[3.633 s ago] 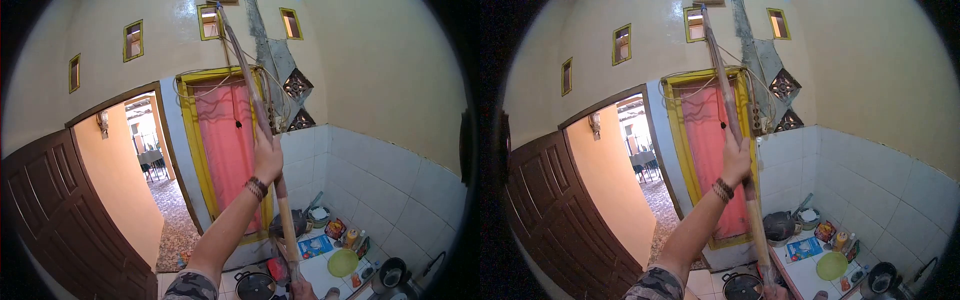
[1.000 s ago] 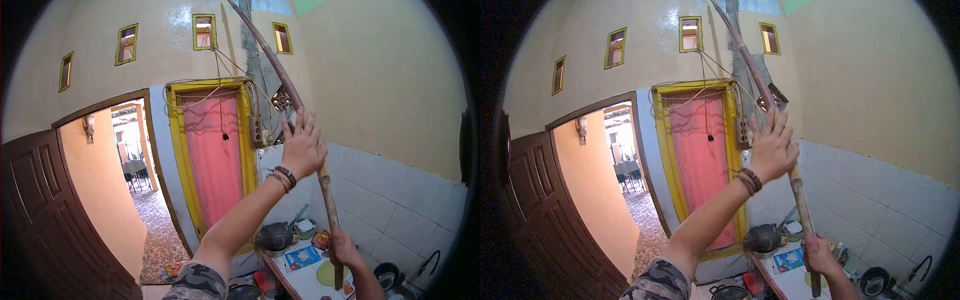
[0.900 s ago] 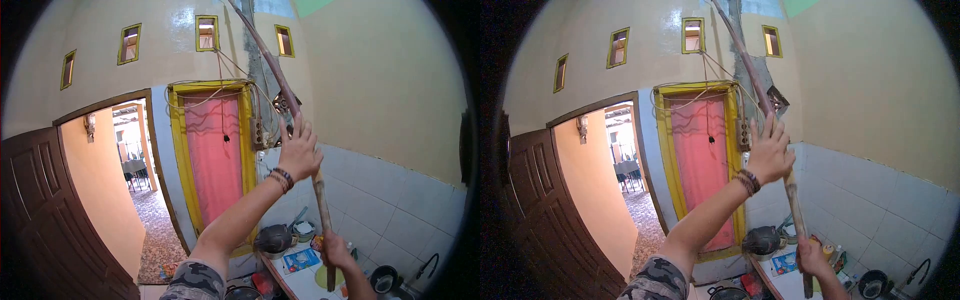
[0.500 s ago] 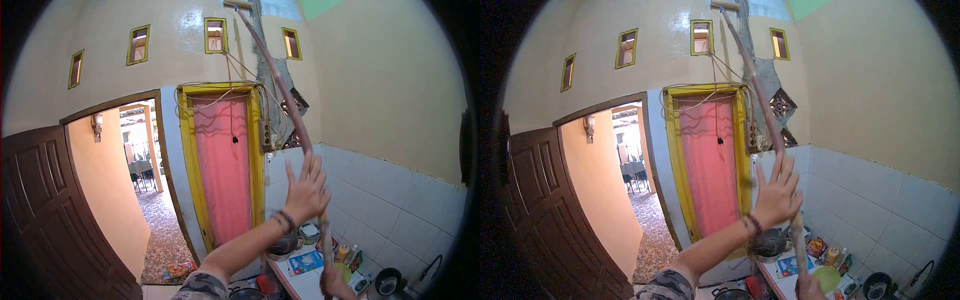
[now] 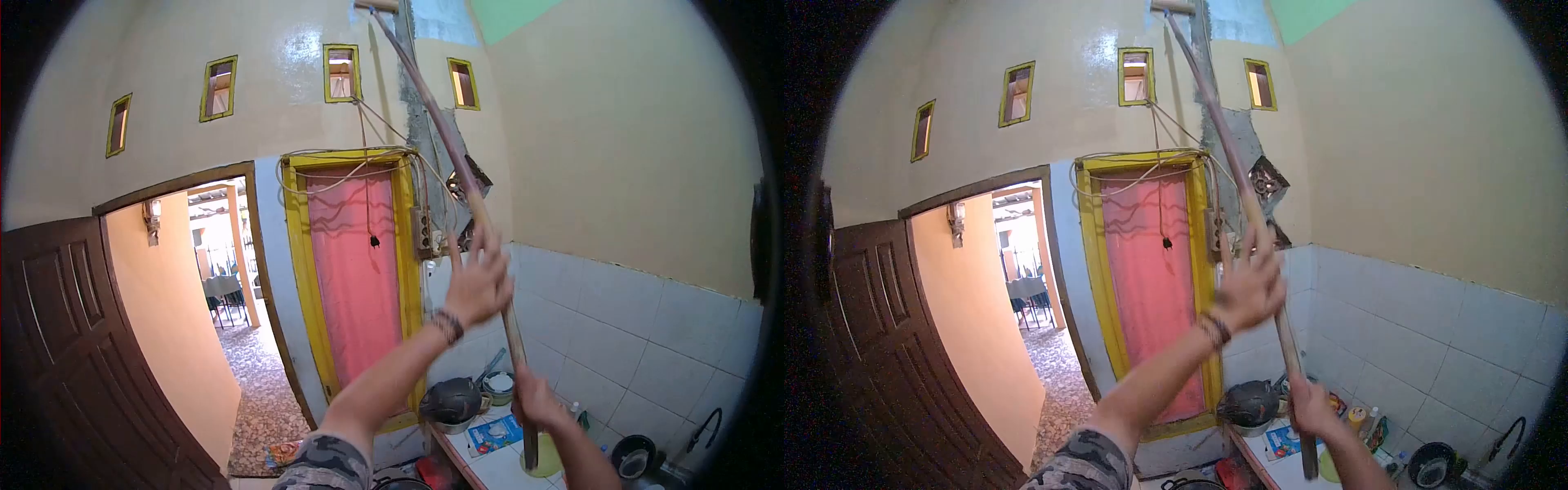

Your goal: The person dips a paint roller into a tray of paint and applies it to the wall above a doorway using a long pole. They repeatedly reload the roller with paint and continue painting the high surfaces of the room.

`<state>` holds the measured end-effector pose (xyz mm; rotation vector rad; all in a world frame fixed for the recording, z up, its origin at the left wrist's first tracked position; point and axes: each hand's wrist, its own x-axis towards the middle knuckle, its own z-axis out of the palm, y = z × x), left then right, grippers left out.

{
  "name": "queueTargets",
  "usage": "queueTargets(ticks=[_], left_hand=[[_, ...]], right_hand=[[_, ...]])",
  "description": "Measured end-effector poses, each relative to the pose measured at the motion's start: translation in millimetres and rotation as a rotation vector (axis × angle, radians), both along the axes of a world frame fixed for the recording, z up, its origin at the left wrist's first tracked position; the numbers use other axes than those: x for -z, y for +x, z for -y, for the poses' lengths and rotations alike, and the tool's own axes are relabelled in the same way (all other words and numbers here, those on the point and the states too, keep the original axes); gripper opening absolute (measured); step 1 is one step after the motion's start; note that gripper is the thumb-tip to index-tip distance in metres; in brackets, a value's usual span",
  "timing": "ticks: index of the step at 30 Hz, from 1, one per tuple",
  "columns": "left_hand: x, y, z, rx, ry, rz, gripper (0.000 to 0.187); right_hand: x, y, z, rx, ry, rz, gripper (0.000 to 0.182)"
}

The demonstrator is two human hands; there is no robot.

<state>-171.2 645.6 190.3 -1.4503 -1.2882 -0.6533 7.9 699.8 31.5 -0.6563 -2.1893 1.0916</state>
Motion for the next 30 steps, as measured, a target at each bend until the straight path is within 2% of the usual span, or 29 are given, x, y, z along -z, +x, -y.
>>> queueTargets(ticks=[1,2,3,5,7,9,12,14,16,18,21,23,25,26,27,30], left_hand=[[31,7,8,0.044,-0.032,0.014,0.037],[52,15,14,0.088,-0.062,0.028,0.039],[56,20,15,0.091,-0.058,0.023,0.039],[59,33,20,0.096,-0.054,0.057,0.041],[22,32,5,0.043,-0.065,0.08,0.042],[-22,23,-16,-0.057,0.14,0.064,0.043],[-73,9,-27,-0.044,0.126,0.076,0.043],[-90,-6,-30,-0.154,0.116,0.088,0.044],[-85,-18,-26,-0.181,0.125,0.044,0.045],[-68,-22,-14,-0.176,0.087,-0.017,0.045],[2,-19,4,-0.07,-0.041,-0.05,0.042],[57,-9,16,-0.007,-0.127,0.005,0.042],[104,6,32,0.04,-0.185,0.068,0.043],[121,15,42,0.056,-0.211,0.098,0.043],[133,25,50,0.059,-0.215,0.1,0.043],[161,50,75,0.081,-0.241,0.169,0.043]], right_hand=[[58,-1,-14,-0.074,0.166,-0.185,0.067],[43,28,22,-0.053,0.167,-0.028,0.066],[58,38,26,-0.066,-0.142,0.094,0.067],[63,40,18,-0.073,0.205,-0.062,0.066],[23,27,-2,-0.031,0.174,-0.105,0.065],[-50,17,-1,-0.058,-0.153,-0.05,0.065],[-131,-12,-9,-0.058,-0.264,-0.128,0.067],[-146,-33,-11,-0.068,-0.293,-0.138,0.068],[-147,-50,-9,-0.081,-0.382,-0.155,0.068],[-109,-55,-13,-0.131,-0.294,-0.163,0.068],[-18,-49,-12,-0.064,-0.119,-0.071,0.07],[55,-37,-7,-0.107,-0.145,-0.079,0.068],[89,-12,21,-0.097,-0.302,0.013,0.066],[116,-3,29,-0.161,-0.174,-0.066,0.06],[134,6,35,-0.224,-0.049,-0.141,0.056],[110,46,94,-0.154,-0.086,-0.233,0.065]])
